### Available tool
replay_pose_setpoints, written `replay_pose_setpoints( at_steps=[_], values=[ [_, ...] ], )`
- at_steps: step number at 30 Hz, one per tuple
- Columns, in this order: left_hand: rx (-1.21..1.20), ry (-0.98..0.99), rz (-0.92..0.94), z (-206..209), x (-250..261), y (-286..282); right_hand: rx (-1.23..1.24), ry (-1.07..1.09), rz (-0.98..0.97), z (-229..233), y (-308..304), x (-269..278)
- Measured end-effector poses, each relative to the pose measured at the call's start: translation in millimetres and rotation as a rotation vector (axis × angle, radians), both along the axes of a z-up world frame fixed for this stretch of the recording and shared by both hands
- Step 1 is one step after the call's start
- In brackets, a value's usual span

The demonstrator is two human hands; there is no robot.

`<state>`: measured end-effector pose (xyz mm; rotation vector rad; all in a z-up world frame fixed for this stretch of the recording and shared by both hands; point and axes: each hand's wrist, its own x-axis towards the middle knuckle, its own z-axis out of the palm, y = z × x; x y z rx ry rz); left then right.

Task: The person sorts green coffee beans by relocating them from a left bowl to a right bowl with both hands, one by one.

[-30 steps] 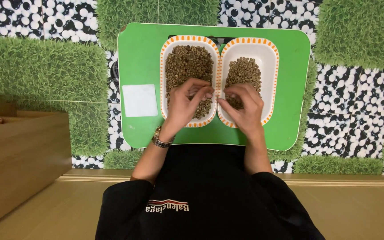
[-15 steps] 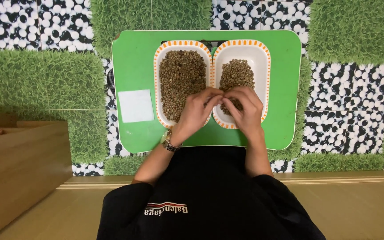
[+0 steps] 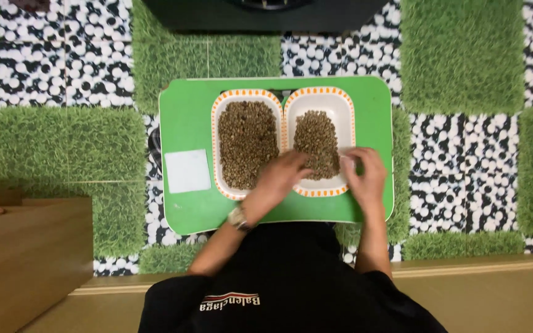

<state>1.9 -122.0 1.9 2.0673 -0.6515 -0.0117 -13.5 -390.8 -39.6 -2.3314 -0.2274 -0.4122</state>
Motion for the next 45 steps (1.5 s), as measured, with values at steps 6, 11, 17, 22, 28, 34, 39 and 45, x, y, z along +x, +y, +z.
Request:
replay_pose_setpoints(
  at_steps=[6,11,17,22,28,34,39,45],
  values=[
    [0.286,-0.081,0.756,-80,4,148,-0.210,-0.010,-0.197,-9,-55,19],
    [0.400,0.193,0.908,-31,-6,191,-0.262,0.170,-0.191,9,-29,36],
    [0.329,0.501,0.818,-32,1,182,-0.406,0.340,-0.232,17,-19,35],
    [0.392,0.501,0.812,-38,2,185,-0.498,0.434,-0.269,1,-28,38],
    [0.408,0.507,0.821,-31,2,180,-0.510,0.472,-0.276,-5,-31,41],
    [0.434,0.477,0.817,-38,1,182,-0.536,0.471,-0.264,-8,-33,41],
    [0.428,0.459,0.819,-41,1,183,-0.571,0.419,-0.255,-11,-34,40],
    [0.434,0.441,0.812,-42,-1,184,-0.561,0.422,-0.247,-18,-37,39]
  ],
)
